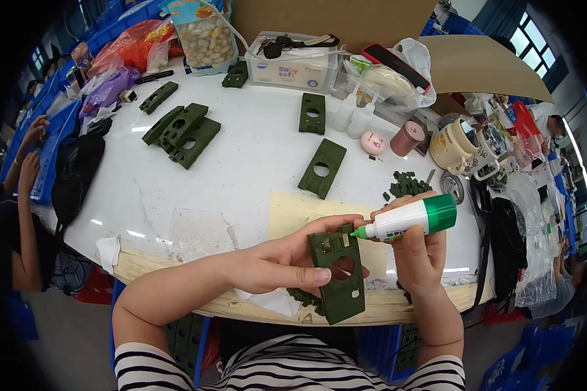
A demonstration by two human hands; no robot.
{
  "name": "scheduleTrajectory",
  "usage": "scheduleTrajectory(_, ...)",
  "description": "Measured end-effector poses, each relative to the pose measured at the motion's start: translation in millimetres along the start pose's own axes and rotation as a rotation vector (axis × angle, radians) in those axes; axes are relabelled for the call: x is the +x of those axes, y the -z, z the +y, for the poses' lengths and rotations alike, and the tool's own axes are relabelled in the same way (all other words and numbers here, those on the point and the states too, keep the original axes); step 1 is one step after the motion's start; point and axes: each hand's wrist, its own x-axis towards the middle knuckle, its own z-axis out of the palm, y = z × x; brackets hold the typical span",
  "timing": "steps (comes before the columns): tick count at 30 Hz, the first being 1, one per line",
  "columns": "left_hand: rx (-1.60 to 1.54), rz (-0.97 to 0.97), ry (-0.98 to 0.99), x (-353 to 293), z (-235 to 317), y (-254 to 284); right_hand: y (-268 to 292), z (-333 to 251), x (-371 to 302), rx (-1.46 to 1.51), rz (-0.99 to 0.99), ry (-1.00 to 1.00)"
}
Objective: Assembling plastic toy tanks by applying glue to the hulls and attaching small detail parts.
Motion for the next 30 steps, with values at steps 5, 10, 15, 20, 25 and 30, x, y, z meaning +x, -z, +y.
scheduleTrajectory(5, -0.002, -0.005, -0.005, -0.2, 0.2, 0.3, -3.0, 0.6, 0.4, 0.003, 0.018, 0.018)
scheduleTrajectory(10, -0.007, 0.016, 0.032, -2.2, -0.2, 1.5, -1.3, 1.0, 0.6, -0.022, 0.008, 0.028)
scheduleTrajectory(15, -0.016, 0.016, 0.035, -1.3, -0.5, 1.8, -2.0, 1.7, 0.7, -0.003, 0.013, 0.028)
scheduleTrajectory(20, -0.014, 0.017, 0.028, -1.4, -1.2, 1.7, -1.8, 3.1, 1.0, 0.089, 0.01, 0.068)
scheduleTrajectory(25, -0.018, 0.009, 0.032, -1.2, -0.5, 2.2, -0.2, 0.5, -0.3, -0.048, 0.021, 0.011)
scheduleTrajectory(30, -0.023, 0.013, 0.033, -1.6, -1.3, 2.6, 0.1, 1.2, 0.7, -0.044, 0.005, 0.015)
